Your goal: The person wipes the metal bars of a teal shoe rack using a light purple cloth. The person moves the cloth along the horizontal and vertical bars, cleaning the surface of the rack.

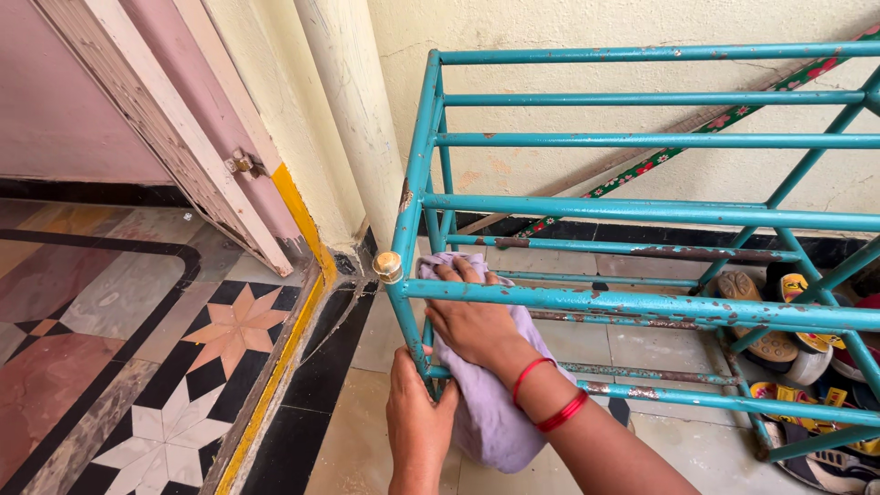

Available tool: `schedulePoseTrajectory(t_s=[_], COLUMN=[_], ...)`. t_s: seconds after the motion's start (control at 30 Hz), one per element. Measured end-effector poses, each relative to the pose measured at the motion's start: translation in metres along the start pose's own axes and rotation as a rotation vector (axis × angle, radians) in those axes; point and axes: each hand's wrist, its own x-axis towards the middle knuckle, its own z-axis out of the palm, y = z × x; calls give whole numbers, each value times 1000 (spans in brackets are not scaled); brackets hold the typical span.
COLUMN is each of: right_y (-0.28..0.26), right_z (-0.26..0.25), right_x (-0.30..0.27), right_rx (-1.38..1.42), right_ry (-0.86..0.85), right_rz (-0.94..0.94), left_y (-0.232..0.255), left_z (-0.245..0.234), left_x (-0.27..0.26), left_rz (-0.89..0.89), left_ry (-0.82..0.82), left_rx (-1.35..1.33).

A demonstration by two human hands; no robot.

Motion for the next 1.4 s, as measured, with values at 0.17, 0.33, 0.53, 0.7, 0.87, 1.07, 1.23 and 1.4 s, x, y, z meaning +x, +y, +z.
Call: schedulePoseTrajectory(t_s=[0.17,0.33,0.53,0.7,0.87,1.07,1.23,1.4], right_y=[30,60,55,33,-12,-7,4,-4], right_z=[-12,-38,-45,-42,-15,-1,-5,-14], right_x=[-27,-54,-46,-10,17,17,-2,-8], right_rx=[-180,-134,-30,301,205,223,198,57], right_ry=[17,45,64,219,183,52,95,201], right_rz=[52,105,159,154,33,165,8,48], left_y=[-1,-11,-12,-10,-12,-10,-7,-5], left_z=[-2,-6,-2,-2,-2,-4,-5,-6], left_x=[-1,3,1,0,0,-4,-6,-7], left_rz=[-117,46,-46,-57,-10,5,-22,-19], left_ry=[-78,-99,-122,-122,-99,-75,-79,-76], left_rx=[33,32,61,53,77,70,91,81])
